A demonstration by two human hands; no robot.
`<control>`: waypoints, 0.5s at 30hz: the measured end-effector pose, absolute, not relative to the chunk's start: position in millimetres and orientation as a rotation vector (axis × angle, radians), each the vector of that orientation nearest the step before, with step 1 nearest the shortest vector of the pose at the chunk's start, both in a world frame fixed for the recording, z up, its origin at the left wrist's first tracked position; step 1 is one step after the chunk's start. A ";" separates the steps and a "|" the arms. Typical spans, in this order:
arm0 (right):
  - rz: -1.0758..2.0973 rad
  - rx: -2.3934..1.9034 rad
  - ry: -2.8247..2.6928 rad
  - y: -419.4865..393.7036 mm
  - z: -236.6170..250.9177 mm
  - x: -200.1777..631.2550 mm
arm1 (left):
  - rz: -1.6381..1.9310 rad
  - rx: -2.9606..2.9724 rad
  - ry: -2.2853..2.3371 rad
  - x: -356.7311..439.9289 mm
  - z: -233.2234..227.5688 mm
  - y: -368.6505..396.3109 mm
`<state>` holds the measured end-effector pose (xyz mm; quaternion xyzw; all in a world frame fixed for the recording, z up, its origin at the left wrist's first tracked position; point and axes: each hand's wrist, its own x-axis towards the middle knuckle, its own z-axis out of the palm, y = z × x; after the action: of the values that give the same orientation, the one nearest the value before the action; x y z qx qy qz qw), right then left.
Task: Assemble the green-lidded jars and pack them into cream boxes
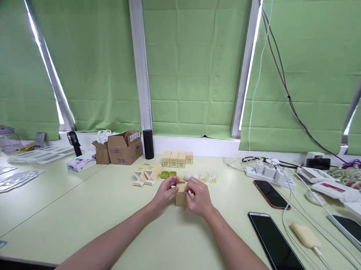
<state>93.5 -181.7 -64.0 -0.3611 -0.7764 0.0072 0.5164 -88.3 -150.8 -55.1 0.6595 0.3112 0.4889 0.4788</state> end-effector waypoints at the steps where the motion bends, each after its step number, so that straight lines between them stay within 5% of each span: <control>1: 0.026 -0.862 -1.876 -181.1 -64.6 93.7 | 1.191 1.623 0.767 -88.2 -55.3 -151.2; 15: 0.005 -1.172 -1.969 -181.3 -56.0 103.8 | 1.246 1.639 0.812 -90.8 -57.7 -149.4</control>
<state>103.8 -181.3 -56.0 -0.4660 -0.7827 0.0018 0.4125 -90.8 -149.4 -57.7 0.6621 0.3280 0.5034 0.4479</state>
